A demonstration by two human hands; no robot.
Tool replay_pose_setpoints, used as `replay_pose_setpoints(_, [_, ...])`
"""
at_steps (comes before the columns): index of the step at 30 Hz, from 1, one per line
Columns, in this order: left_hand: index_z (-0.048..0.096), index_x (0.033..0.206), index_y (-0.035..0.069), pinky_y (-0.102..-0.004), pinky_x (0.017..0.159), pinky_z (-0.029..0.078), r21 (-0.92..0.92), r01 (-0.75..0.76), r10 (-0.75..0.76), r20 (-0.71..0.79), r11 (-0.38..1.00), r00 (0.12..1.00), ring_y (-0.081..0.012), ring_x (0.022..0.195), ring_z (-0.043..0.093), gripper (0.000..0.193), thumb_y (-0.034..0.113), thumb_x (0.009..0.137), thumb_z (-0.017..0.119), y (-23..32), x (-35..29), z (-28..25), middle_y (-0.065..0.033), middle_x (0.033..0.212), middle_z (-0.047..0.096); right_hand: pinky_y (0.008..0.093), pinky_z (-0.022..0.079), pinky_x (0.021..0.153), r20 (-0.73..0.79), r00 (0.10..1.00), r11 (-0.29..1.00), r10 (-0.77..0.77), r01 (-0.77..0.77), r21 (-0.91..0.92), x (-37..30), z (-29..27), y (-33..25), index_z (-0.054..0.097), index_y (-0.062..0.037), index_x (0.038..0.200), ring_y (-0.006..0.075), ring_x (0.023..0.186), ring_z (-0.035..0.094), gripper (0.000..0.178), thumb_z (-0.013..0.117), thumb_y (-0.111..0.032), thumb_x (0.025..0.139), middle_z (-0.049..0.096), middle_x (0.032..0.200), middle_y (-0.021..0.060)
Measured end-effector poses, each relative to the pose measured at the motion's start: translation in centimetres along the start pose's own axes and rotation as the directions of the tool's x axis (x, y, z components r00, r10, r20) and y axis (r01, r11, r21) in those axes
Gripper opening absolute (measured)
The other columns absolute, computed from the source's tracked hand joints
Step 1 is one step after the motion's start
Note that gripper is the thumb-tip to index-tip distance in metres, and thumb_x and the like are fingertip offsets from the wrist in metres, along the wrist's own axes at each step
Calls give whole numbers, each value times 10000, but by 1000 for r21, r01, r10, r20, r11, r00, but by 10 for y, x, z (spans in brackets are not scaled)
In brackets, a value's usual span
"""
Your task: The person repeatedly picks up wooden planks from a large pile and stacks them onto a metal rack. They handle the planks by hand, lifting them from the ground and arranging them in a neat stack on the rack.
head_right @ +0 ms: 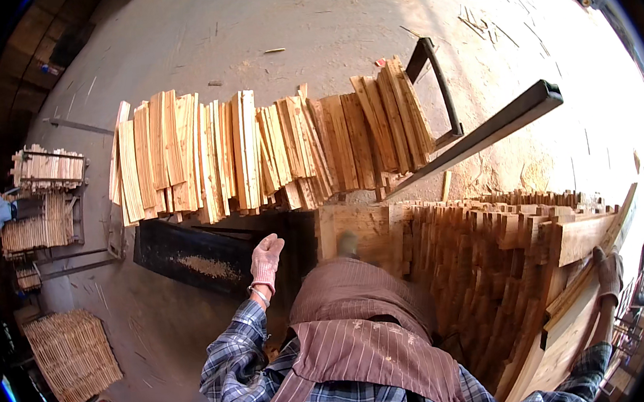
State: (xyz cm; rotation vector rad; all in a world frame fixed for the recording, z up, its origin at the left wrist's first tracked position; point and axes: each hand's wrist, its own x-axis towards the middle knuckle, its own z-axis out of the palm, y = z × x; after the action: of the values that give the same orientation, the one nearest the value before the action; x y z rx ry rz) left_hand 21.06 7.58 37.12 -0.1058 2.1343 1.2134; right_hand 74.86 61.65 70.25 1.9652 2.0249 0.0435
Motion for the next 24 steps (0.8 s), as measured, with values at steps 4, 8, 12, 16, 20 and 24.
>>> replay_pose_setpoints(4, [535,1245,-35,-281,973,416,-115,275,-277,3,955,961,-194,1125,567,528,233,825,709,-13,-25,12,-136,1248,586,334,471,887,-196,860,800,-471,511,315,-21,-38,-129,479,37,1303,248,1059,589,470,604,-16,853,596,1174,169])
replay_pose_setpoints(8, [597,1175,19,-212,553,440,-207,186,-213,-120,961,970,-70,622,547,418,204,818,710,-82,-21,27,11,820,627,294,481,811,186,725,694,-663,501,518,-74,-52,-263,475,-46,1343,180,963,585,561,662,-54,814,603,1066,125])
replay_pose_setpoints(12, [521,704,194,-196,353,225,-451,300,-387,-114,841,915,-14,417,351,210,155,836,680,-76,-39,28,104,573,384,331,484,850,395,601,719,-695,579,384,-76,-21,-310,443,-61,1367,255,948,623,682,731,-187,762,635,1059,198])
replay_pose_setpoints(16, [482,650,181,-206,384,249,-625,321,-400,15,712,917,-20,434,343,255,208,804,685,-105,-43,14,109,577,376,329,473,893,487,585,761,-649,517,392,-71,14,-344,447,-66,1365,252,1029,621,704,732,-256,750,624,1153,200])
replay_pose_setpoints(20, [462,653,203,-201,365,222,-715,323,-454,9,620,891,-20,418,333,265,184,829,660,-114,-63,1,111,569,353,332,466,900,617,470,742,-631,597,305,-68,56,-382,447,-24,1351,230,1062,610,700,700,-323,770,610,1201,175])
replay_pose_setpoints(24, [514,732,193,-189,375,224,-805,247,-505,-74,540,860,-18,425,331,189,171,845,664,-127,-75,-17,103,590,375,345,450,875,667,416,722,-617,636,272,-52,112,-386,480,-37,1325,254,1037,578,653,671,-368,795,595,1169,157])
